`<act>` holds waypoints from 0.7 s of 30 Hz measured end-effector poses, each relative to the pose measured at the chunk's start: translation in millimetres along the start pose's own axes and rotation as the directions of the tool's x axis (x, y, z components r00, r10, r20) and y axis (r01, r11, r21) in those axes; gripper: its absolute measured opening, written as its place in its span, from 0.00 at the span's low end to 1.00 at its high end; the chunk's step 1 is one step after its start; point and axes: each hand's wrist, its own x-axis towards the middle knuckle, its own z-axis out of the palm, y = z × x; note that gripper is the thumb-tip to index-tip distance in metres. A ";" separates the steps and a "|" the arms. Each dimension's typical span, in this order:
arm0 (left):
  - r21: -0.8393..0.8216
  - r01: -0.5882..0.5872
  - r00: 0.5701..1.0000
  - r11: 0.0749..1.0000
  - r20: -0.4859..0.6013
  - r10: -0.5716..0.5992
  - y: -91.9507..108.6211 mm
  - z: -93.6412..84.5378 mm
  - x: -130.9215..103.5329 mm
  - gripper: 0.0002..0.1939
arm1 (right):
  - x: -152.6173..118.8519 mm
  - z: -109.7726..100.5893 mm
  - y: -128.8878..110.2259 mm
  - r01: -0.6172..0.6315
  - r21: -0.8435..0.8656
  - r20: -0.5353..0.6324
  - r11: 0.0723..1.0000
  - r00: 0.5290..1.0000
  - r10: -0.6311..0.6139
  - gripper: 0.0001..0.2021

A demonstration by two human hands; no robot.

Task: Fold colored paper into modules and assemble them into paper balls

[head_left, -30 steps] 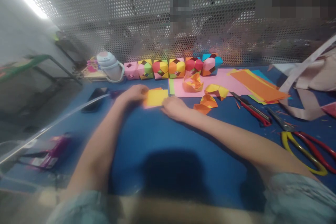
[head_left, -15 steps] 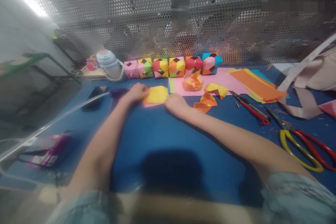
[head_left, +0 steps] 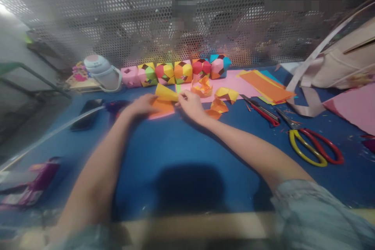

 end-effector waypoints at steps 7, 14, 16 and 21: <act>0.020 -0.044 0.999 0.999 -0.016 0.044 5.1 2.3 1.7 0.26 | -1.8 -3.5 2.3 0.012 0.248 -0.145 0.969 0.989 0.025 0.10; -0.058 0.015 0.981 0.998 -0.193 -0.026 13.0 2.4 -2.3 0.15 | -7.5 -2.7 -0.8 0.032 0.332 -0.212 0.943 0.976 0.042 0.07; -0.109 0.036 0.968 0.993 -0.244 -0.061 16.1 2.4 -4.2 0.16 | -8.6 -1.7 0.1 0.028 0.328 -0.204 0.944 0.978 0.042 0.08; -0.234 0.077 0.935 0.969 -0.320 -0.152 18.1 -4.2 -6.2 0.18 | -8.5 0.6 6.9 0.033 0.227 -0.198 0.973 0.980 0.013 0.09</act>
